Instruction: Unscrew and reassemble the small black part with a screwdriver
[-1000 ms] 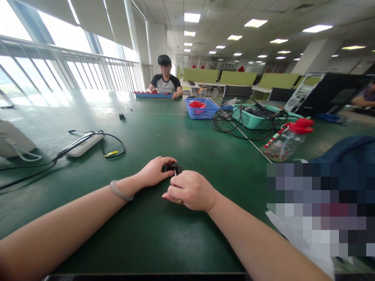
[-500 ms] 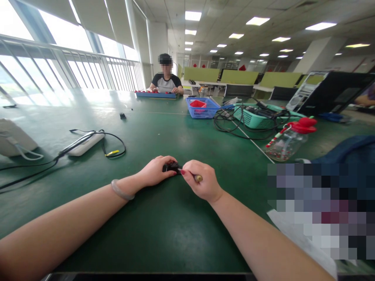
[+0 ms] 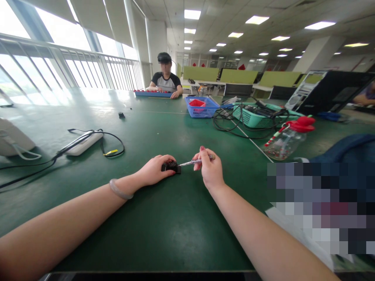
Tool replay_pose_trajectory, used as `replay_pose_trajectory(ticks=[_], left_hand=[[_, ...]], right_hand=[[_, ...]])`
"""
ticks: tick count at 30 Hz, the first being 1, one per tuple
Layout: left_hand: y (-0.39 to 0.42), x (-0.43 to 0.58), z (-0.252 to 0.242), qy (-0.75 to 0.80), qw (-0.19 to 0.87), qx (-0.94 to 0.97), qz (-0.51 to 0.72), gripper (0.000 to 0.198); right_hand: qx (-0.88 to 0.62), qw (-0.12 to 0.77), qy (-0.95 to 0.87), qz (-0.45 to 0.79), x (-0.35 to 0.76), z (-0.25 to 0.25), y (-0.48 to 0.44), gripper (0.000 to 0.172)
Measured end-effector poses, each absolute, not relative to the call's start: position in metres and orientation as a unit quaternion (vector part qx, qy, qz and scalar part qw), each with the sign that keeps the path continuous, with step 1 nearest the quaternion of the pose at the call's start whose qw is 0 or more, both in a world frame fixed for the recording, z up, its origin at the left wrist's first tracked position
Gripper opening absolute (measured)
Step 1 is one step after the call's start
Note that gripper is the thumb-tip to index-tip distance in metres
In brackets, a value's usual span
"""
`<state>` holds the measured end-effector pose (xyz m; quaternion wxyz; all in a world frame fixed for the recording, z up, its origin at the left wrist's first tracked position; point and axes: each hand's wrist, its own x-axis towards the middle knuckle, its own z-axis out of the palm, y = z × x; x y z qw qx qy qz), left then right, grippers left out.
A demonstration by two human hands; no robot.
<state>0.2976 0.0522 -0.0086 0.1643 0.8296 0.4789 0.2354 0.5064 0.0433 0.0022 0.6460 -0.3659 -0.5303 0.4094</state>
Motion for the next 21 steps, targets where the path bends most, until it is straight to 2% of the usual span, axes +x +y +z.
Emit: replay_pose_trajectory(ticks=[6,12,21], left_hand=[[0.052,0.298,-0.009,0.475,0.165,0.831,0.238,0.037],[0.052,0.298,-0.008,0.469,0.168,0.835,0.234,0.037],[0.047,0.3,-0.002,0.417,0.18,0.863,0.221,0.036]], right_hand=[[-0.368,0.672,-0.451,0.457,0.509,-0.002,0.053,0.043],[-0.352,0.642,-0.421,0.535,0.51,-0.01,0.058,0.041],[-0.369,0.604,-0.402,0.581,0.51,-0.014,0.06,0.043]])
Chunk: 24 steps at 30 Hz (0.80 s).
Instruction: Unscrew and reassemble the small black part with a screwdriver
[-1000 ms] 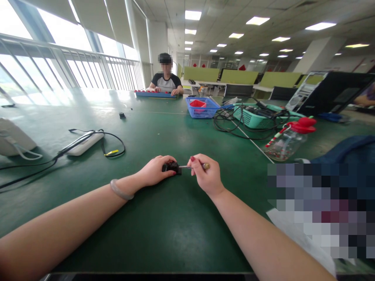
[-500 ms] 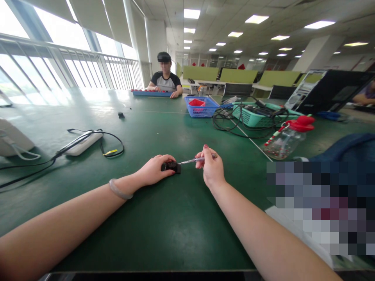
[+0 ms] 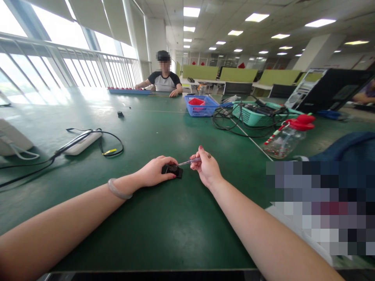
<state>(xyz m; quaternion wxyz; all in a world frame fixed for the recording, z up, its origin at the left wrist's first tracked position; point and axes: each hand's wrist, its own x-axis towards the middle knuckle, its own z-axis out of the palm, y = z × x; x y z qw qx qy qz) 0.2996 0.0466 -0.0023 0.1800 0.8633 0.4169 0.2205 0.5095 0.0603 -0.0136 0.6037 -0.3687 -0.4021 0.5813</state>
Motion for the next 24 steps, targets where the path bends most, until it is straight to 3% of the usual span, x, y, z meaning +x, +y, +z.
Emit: replay_pose_trajectory(ticks=[12,20,24], left_hand=[[0.045,0.302,-0.004,0.411,0.155,0.868,0.231,0.031],[0.046,0.3,-0.007,0.432,0.149,0.859,0.229,0.039],[0.047,0.3,-0.009,0.427,0.151,0.861,0.231,0.043]], right_hand=[[-0.389,0.603,-0.411,0.563,0.516,-0.009,0.063,0.05],[-0.415,0.704,-0.47,0.334,0.524,0.007,0.053,0.045],[-0.383,0.65,-0.566,0.333,0.517,0.013,0.038,0.04]])
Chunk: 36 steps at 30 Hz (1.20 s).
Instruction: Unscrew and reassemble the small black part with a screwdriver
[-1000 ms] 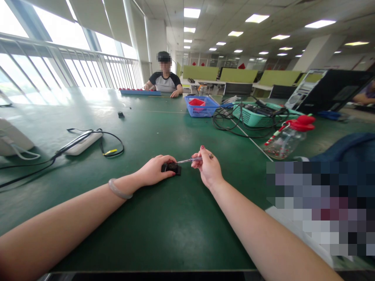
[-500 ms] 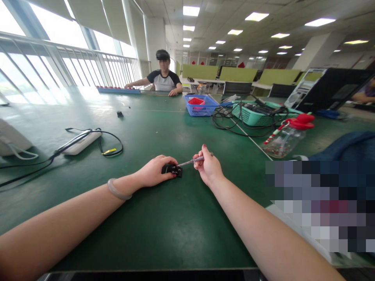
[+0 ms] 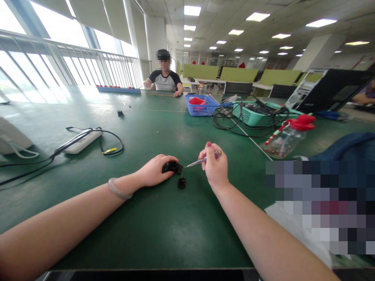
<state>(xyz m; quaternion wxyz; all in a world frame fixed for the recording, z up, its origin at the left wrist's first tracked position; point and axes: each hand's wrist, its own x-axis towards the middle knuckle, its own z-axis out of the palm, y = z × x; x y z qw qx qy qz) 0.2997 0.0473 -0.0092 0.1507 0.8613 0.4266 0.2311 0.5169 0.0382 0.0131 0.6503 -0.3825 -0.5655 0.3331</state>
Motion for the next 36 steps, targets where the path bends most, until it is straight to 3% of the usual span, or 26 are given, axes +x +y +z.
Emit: replay_pose_trajectory(ticks=[13,18,25,33,36], left_hand=[[0.05,0.3,-0.01,0.432,0.149,0.861,0.225,0.041],[0.049,0.301,-0.009,0.441,0.153,0.856,0.223,0.041],[0.052,0.299,-0.012,0.437,0.16,0.857,0.222,0.042],[0.052,0.3,-0.012,0.448,0.148,0.855,0.215,0.046],[0.051,0.3,-0.011,0.445,0.139,0.859,0.214,0.047]], right_hand=[[-0.395,0.467,-0.765,0.203,0.505,0.016,0.018,0.025],[-0.404,0.485,-0.765,0.124,0.506,0.017,0.014,0.023],[-0.414,0.493,-0.725,0.242,0.506,0.011,0.029,0.025],[-0.358,0.548,-0.729,0.197,0.508,0.012,0.013,0.013],[-0.333,0.508,-0.766,0.209,0.504,0.013,0.007,0.009]])
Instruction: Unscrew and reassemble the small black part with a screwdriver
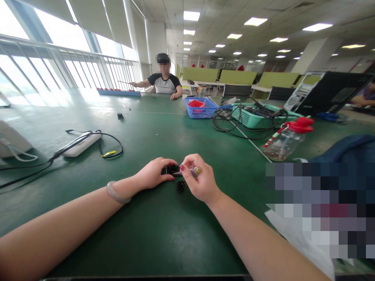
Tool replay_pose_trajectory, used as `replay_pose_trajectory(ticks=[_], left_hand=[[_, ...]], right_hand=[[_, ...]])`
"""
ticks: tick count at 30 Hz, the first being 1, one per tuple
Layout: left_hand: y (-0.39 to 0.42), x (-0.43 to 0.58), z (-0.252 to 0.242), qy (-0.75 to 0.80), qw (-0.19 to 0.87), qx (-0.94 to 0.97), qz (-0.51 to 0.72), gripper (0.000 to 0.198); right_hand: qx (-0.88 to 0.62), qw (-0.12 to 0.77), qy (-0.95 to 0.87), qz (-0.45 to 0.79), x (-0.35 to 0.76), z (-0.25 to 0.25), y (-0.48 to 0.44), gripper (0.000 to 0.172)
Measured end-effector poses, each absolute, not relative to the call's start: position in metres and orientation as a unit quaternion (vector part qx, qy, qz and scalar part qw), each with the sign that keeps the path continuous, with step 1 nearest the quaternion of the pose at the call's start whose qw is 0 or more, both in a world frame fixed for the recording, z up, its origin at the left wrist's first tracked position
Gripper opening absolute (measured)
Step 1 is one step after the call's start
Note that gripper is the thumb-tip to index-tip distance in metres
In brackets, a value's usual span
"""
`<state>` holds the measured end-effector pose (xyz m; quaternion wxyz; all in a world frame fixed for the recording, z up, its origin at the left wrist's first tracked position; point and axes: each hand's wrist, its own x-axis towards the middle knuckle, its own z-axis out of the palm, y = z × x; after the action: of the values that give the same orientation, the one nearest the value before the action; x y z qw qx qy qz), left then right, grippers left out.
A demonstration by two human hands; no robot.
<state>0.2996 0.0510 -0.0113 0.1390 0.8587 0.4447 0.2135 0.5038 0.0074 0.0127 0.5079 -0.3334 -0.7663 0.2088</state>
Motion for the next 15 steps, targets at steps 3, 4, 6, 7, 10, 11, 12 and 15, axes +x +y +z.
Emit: replay_pose_trajectory(ticks=[3,4,6,7,10,11,12,15], left_hand=[[0.0509,0.2995,-0.0113,0.44,0.13,0.862,0.217,0.044],[0.0508,0.2995,-0.0114,0.439,0.128,0.862,0.217,0.044],[0.0505,0.2995,-0.0114,0.437,0.124,0.864,0.216,0.042],[0.0503,0.2996,-0.0113,0.435,0.123,0.865,0.216,0.042],[0.0496,0.2999,-0.0114,0.434,0.121,0.866,0.218,0.04],[0.0495,0.3,-0.0116,0.435,0.121,0.865,0.219,0.04],[0.0496,0.3001,-0.0118,0.437,0.121,0.864,0.22,0.04],[0.0504,0.3002,-0.0128,0.439,0.124,0.862,0.22,0.042]], right_hand=[[-0.337,0.455,-0.803,0.188,0.4985,0.0143,0.0074,0.008],[-0.339,0.446,-0.809,0.18,0.4972,0.0149,0.0079,0.008],[-0.342,0.438,-0.813,0.173,0.4961,0.0155,0.0087,0.009],[-0.343,0.436,-0.813,0.174,0.4963,0.0155,0.0087,0.009],[-0.339,0.448,-0.806,0.185,0.4995,0.0149,0.0075,0.008],[-0.336,0.458,-0.801,0.186,0.501,0.0148,0.007,0.008],[-0.334,0.471,-0.796,0.184,0.5024,0.0149,0.0066,0.007],[-0.35,0.5,-0.775,0.162,0.5054,0.016,0.0069,0.006]])
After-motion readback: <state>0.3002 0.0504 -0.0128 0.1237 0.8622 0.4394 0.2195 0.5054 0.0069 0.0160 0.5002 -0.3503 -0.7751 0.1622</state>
